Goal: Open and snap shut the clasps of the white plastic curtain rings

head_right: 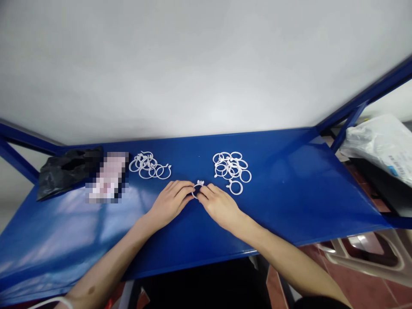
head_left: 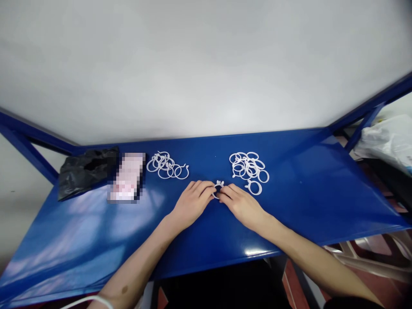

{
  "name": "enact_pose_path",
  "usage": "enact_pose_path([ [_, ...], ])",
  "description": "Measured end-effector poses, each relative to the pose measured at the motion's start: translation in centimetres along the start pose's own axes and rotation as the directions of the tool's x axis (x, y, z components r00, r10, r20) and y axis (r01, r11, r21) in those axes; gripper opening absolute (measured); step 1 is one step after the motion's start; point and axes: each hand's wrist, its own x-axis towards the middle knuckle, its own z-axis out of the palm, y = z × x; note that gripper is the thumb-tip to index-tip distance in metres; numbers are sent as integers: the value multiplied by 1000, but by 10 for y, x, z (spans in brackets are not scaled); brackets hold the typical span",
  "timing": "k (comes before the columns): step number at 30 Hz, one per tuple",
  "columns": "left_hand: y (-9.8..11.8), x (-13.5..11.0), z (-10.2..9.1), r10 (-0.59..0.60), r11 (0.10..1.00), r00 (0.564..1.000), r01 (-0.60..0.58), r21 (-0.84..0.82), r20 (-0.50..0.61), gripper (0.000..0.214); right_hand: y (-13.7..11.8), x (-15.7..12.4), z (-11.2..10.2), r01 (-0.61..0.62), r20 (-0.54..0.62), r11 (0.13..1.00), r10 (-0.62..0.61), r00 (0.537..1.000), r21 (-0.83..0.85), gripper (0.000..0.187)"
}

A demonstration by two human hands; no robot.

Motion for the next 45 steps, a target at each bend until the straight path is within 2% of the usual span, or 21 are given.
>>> enact_pose_path([
  [5, 0, -1, -3, 29, 1000, 999, -29, -7, -15, 12, 4, 0, 1, 42, -33, 996, -44, 998, -73, 20],
  [8, 2, -1, -7, 105, 995, 994, -105, 3, -23, 9, 5, -2, 0, 66, -63, 995, -70, 996, -71, 22],
  [11, 5, 0, -10, 184, 983, 982, -184, 4, 37, 8, 7, -4, -3, 89, -116, 996, -91, 989, -25, 23],
  [15, 10, 1, -9, 206, 978, 974, -208, 9, 98, 17, 7, -4, -5, 143, -151, 989, -136, 979, 35, 25],
  [19, 15, 3, -10, 217, 973, 976, -218, 71, 25, 28, 3, -2, -5, 135, -137, 991, -135, 981, -7, 26],
  [24, 23, 4, -9, 179, 974, 979, -163, 155, -96, 32, -6, 0, -5, 79, -144, 993, -91, 985, -90, 27],
  [31, 29, 5, -7, 105, 961, 986, -67, 267, -130, 27, -10, 1, -6, -41, -197, 992, 18, 980, -116, 26],
  [33, 27, 5, -7, 102, 960, 985, -62, 273, -136, 24, -7, 1, -4, -41, -226, 992, 12, 974, -122, 24],
  [37, 17, 4, -8, 123, 959, 985, -86, 268, -123, 19, -1, 0, -1, 44, -283, 996, -63, 957, -71, 18],
  [40, 6, 2, -13, 99, 972, 986, -67, 225, -133, 24, -1, -1, 1, 83, -323, 997, -80, 943, -5, 26],
  [43, -9, 0, -20, 18, 974, 983, 24, 225, -182, 21, -2, -2, 2, 63, -351, 997, -44, 935, 45, 30],
  [45, -21, -2, -25, -70, 954, 971, 132, 269, -228, 18, -1, -2, 3, 24, -354, 998, 0, 935, 63, 30],
])
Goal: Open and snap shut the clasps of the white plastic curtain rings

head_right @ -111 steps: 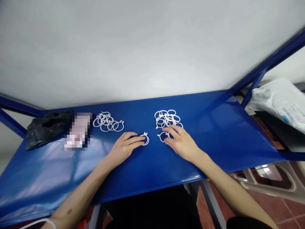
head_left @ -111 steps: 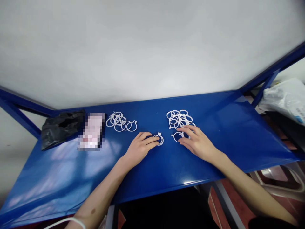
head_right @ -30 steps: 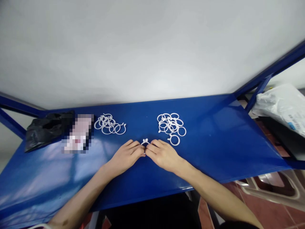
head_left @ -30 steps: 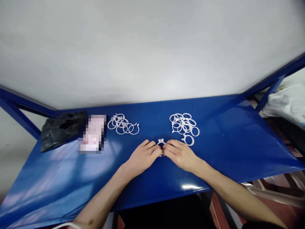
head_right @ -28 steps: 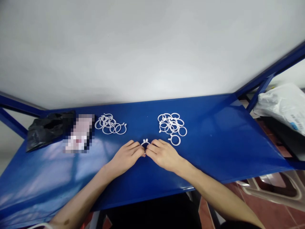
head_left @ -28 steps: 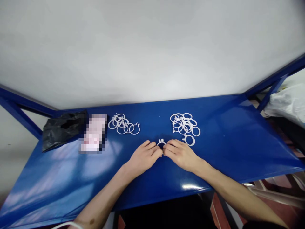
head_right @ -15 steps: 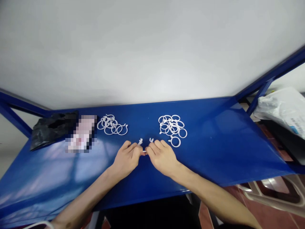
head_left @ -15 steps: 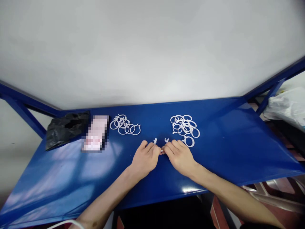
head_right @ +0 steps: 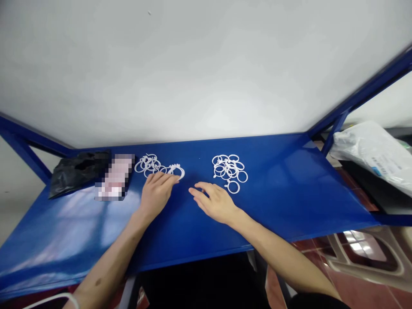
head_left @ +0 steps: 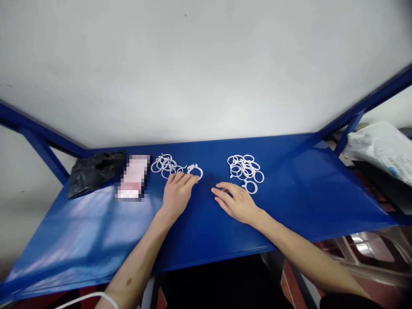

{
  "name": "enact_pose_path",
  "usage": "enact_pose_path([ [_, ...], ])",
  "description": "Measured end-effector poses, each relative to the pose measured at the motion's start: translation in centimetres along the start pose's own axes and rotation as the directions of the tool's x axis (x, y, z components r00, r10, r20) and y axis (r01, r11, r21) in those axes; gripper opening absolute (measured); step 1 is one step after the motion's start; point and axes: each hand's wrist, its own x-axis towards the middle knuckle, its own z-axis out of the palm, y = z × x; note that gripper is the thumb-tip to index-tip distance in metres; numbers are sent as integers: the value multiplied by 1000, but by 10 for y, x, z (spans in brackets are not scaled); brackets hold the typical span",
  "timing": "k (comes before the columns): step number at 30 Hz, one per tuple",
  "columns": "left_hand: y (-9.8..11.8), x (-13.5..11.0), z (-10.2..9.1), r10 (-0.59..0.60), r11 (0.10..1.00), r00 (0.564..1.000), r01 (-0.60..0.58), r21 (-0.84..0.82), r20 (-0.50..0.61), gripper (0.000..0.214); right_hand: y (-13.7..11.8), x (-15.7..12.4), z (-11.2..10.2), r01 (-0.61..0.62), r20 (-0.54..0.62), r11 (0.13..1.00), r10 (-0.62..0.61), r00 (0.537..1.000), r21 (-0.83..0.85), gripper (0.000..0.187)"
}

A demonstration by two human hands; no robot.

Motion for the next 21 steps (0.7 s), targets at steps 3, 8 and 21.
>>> enact_pose_path([
  [3, -18, -2, 2, -160, 983, 985, 165, 82, -64, 19, 5, -1, 0, -69, 5, 998, 69, 998, 2, 31],
  [8, -26, -4, 4, -270, 949, 959, 280, 145, -84, 24, 10, -3, 1, -132, 44, 990, 130, 991, 47, 30],
  [21, 43, -7, 36, 141, 968, 983, -113, -223, 115, 22, 13, -3, 2, -75, 70, 995, 71, 995, 58, 24],
])
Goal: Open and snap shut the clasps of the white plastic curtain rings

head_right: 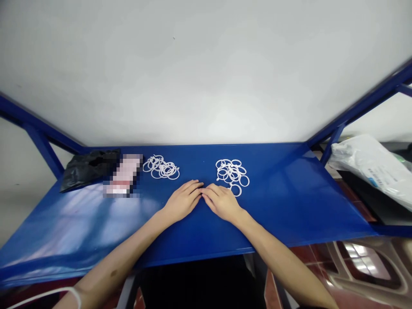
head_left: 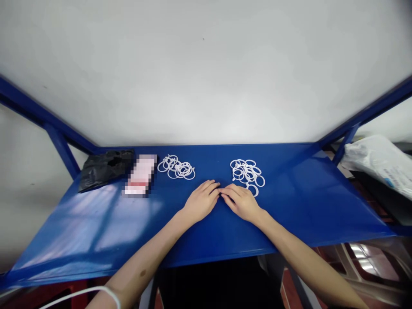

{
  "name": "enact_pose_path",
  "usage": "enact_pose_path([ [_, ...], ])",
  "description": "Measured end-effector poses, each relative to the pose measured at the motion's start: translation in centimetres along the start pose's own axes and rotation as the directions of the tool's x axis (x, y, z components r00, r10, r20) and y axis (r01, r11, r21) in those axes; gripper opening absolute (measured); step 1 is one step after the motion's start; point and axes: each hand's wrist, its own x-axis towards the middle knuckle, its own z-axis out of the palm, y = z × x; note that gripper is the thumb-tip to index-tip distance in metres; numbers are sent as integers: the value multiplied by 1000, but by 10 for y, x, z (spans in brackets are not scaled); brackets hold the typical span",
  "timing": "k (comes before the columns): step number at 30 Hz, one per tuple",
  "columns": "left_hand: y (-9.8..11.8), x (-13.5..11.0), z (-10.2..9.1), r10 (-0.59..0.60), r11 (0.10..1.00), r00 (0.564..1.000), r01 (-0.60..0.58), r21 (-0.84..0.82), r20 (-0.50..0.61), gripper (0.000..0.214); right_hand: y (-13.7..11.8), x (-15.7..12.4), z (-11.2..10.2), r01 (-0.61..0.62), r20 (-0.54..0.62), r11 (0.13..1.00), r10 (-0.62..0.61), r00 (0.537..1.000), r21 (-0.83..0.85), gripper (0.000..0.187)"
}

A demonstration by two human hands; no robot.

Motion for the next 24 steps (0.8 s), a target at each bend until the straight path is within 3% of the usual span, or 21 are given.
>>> enact_pose_path([
  [3, 2, 0, 4, -37, 999, 999, 38, -19, 39, 23, 10, 2, -8, -34, -78, 999, 34, 996, -9, 23],
  [5, 1, 0, 2, -51, 998, 997, 54, -44, 52, 23, 21, 2, -19, -147, -171, 989, 146, 974, 7, 21],
  [7, 0, 1, 0, -56, 996, 996, 60, -63, 62, 24, 34, -3, -31, -330, -296, 943, 327, 897, 40, 20],
  [9, -2, 1, -1, -54, 995, 996, 59, -77, 69, 24, 47, -15, -43, -489, -349, 867, 489, 799, 94, 25],
  [10, -3, 2, -2, -51, 995, 996, 57, -86, 73, 23, 52, -24, -48, -538, -349, 837, 536, 769, 101, 28],
  [12, -4, 2, -2, -44, 993, 996, 52, -103, 79, 22, 60, -45, -54, -590, -309, 803, 585, 750, 87, 34],
  [17, -7, 2, -4, -36, 989, 996, 48, -138, 87, 22, 55, -81, -51, -564, -145, 826, 556, 818, -12, 46],
  [24, -7, 1, -5, -36, 992, 993, 49, -115, 114, 25, 35, -74, -44, -489, -88, 864, 482, 872, -116, 38],
])
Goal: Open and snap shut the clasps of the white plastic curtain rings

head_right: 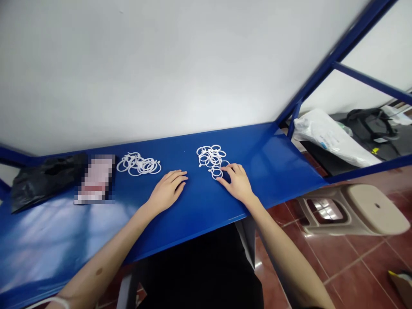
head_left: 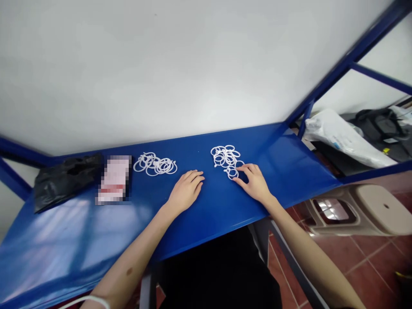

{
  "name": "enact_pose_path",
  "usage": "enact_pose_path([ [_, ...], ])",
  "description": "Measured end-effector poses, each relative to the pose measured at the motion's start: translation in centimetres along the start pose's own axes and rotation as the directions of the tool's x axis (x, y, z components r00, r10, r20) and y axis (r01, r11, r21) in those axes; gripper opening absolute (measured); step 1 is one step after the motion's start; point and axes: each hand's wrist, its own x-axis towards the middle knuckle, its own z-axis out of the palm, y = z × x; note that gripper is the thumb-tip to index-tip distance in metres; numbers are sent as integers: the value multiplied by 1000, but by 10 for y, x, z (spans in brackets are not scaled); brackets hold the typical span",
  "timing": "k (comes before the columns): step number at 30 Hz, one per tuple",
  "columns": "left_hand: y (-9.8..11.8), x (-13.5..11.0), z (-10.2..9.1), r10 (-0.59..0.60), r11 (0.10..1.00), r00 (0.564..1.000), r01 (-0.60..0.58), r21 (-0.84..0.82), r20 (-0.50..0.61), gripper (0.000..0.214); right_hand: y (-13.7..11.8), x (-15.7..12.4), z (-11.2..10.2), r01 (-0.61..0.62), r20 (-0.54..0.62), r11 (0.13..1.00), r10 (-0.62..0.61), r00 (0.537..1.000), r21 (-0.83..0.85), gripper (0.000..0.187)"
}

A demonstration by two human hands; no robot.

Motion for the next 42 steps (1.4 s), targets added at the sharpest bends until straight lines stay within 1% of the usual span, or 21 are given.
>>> enact_pose_path([
  [4, 1, -1, 2, 5, 998, 1000, -4, 58, -13, 25, -6, -2, -3, 80, 62, 997, -80, 995, 0, 37],
  [7, 3, -2, 4, -1, 996, 1000, 3, 87, -24, 25, -6, -4, -2, 115, 68, 993, -115, 991, 13, 34],
  [11, 4, -1, 3, -10, 994, 999, 14, 105, -38, 25, -2, -5, 2, 126, 58, 990, -130, 990, 63, 29],
  [14, 3, 1, 1, 20, 987, 999, -12, 162, -45, 24, 0, -7, 4, 115, 50, 987, -121, 991, 110, 20],
  [16, 5, 3, 1, 48, 977, 998, -39, 207, -39, 23, 2, -9, 4, 99, 33, 987, -104, 994, 126, 20],
  [19, 21, 7, 7, 72, 969, 997, -64, 238, -25, 22, 4, -11, 6, 66, -15, 991, -65, 998, 119, 19],
  [21, 41, 12, 15, 116, 964, 993, -111, 240, -6, 25, 5, -12, 7, 48, -37, 994, -45, 998, 102, 15],
  [22, 51, 15, 20, 157, 958, 988, -150, 245, -8, 27, 6, -12, 8, 47, -41, 994, -43, 998, 96, 15],
  [23, 62, 18, 24, 173, 953, 985, -163, 255, -16, 27, 6, -12, 9, 49, -42, 994, -45, 998, 95, 15],
  [25, 77, 24, 31, 150, 955, 987, -128, 269, -63, 18, 7, -11, 9, 57, -44, 991, -52, 998, 117, 15],
  [27, 84, 25, 34, 142, 957, 985, -112, 266, -95, 16, 6, -9, 6, 78, -61, 984, -70, 996, 158, 14],
  [29, 79, 22, 31, 147, 960, 981, -109, 259, -130, 16, 5, -4, 3, 147, -72, 973, -136, 988, 180, 13],
  [31, 66, 15, 22, 153, 961, 974, -107, 256, -168, 14, 3, 4, -1, 250, -50, 952, -246, 968, 176, 12],
  [33, 48, 5, 12, 149, 962, 968, -94, 258, -202, 13, 0, 12, -4, 341, 11, 926, -347, 938, 164, 13],
  [35, 31, -5, 3, 145, 962, 964, -85, 258, -223, 12, -3, 19, -4, 400, 83, 905, -414, 907, 144, 13],
  [37, 21, -13, -3, 132, 964, 961, -67, 259, -242, 12, -8, 23, -1, 432, 139, 895, -445, 885, 115, 14],
  [38, 19, -15, -4, 128, 964, 961, -63, 257, -246, 13, -10, 23, 2, 436, 155, 894, -447, 881, 101, 15],
  [42, 22, -19, -5, 144, 966, 962, -85, 244, -234, 13, -26, 20, 14, 412, 171, 906, -422, 890, 91, 15],
])
